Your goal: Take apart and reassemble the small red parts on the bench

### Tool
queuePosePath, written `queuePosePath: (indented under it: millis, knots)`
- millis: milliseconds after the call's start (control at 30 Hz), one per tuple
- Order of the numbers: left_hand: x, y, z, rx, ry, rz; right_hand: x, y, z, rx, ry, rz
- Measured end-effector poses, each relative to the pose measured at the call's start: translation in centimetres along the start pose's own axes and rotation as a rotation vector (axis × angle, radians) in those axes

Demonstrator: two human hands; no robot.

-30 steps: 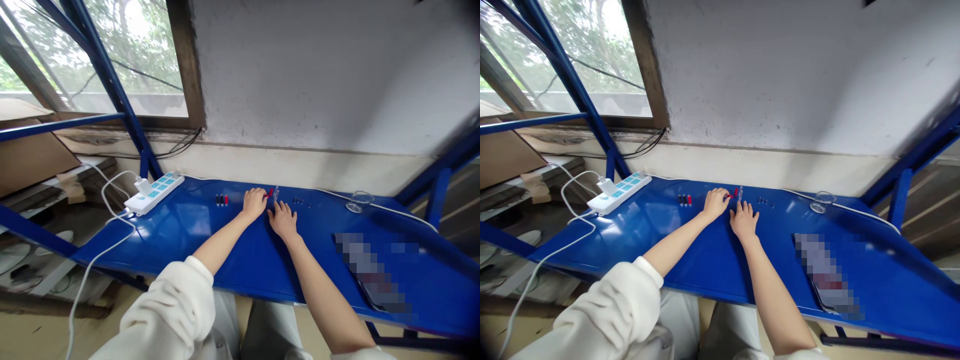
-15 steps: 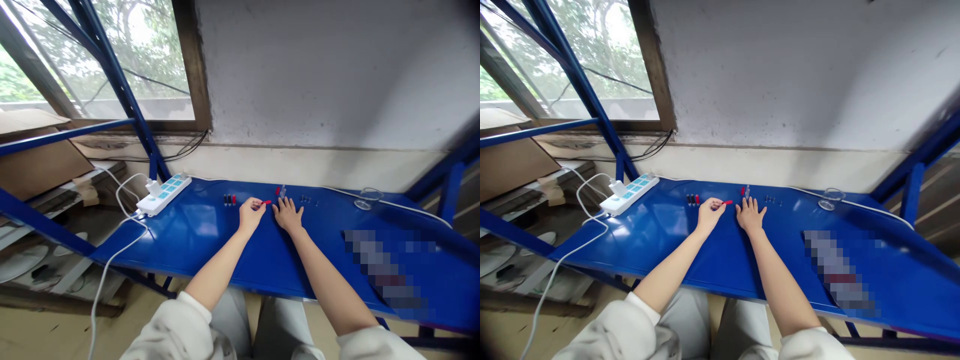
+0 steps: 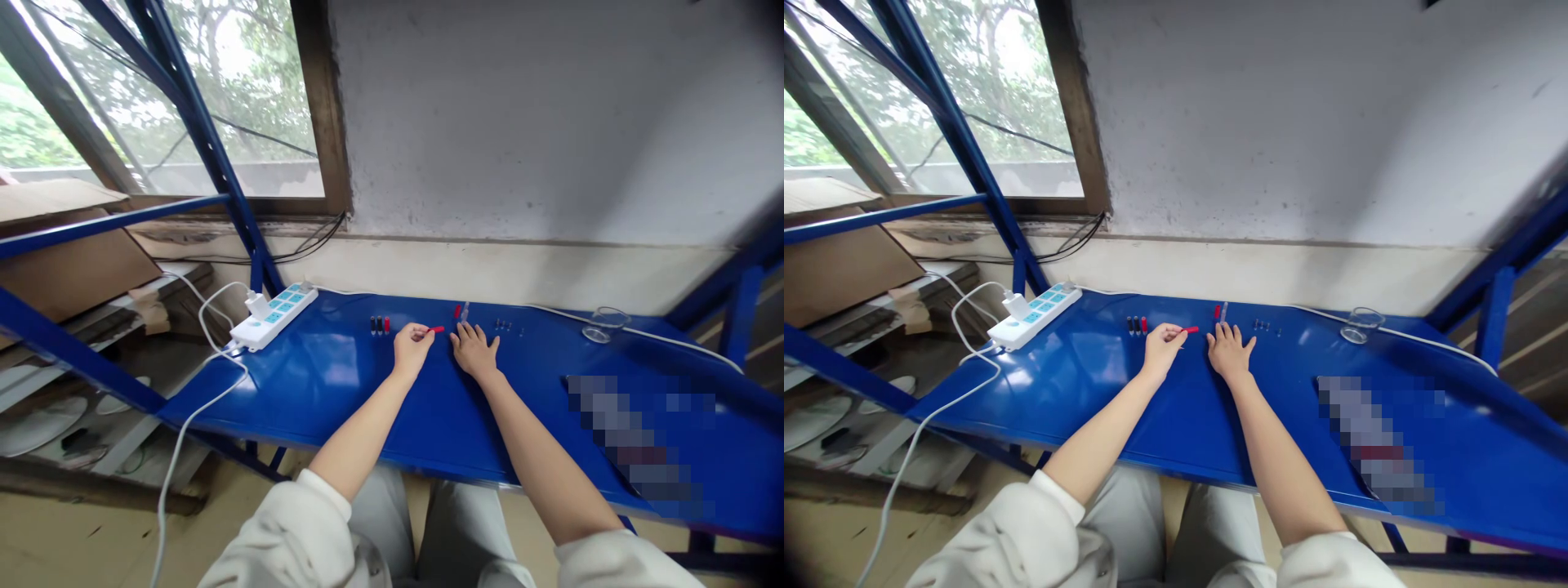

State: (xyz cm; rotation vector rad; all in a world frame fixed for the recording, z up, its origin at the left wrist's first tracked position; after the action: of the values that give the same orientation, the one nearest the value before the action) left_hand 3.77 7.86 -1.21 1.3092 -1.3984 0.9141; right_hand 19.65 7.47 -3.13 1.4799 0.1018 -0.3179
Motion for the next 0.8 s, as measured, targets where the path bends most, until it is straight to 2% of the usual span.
queuePosePath:
  millis: [133, 267, 500, 633, 800]
  knots:
    - [0.1, 0.1, 0.1, 0.014, 0.015, 0.037, -0.9, 0.6, 1.3, 0.070, 0.090, -0.018]
    - [0.1, 0.2, 0.2, 0.029, 0.047, 0.086, -1.6, 2.0, 2.4, 0.195, 0.191, -0.093]
    - [-0.5, 0.5, 0.0, 0.059, 0.080, 0.154, -1.0, 4.8, 3.5, 0.497, 0.342, -0.495]
    - [-0.6, 0.7, -0.1, 0.070, 0.085, 0.179, -0.5, 5.2, 3.8, 0.494, 0.318, -0.712]
    - [-0.5, 0.7, 0.0, 0.064, 0.112, 0.206, -0.2, 4.9, 3.5, 0.456, 0.317, -0.858]
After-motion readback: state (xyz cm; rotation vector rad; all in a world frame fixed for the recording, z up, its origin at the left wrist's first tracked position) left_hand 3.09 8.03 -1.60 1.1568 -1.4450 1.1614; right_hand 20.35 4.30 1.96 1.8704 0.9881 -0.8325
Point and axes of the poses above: each hand's wrist, its own z-axis away from the middle knuckle, its own y-axis out of the back of the hand, x = y × z, the point moved 7 cm from there along -z, towards the middle knuckle, and after that the axes turned 13 degrees about -x, right-handed, at the moved point
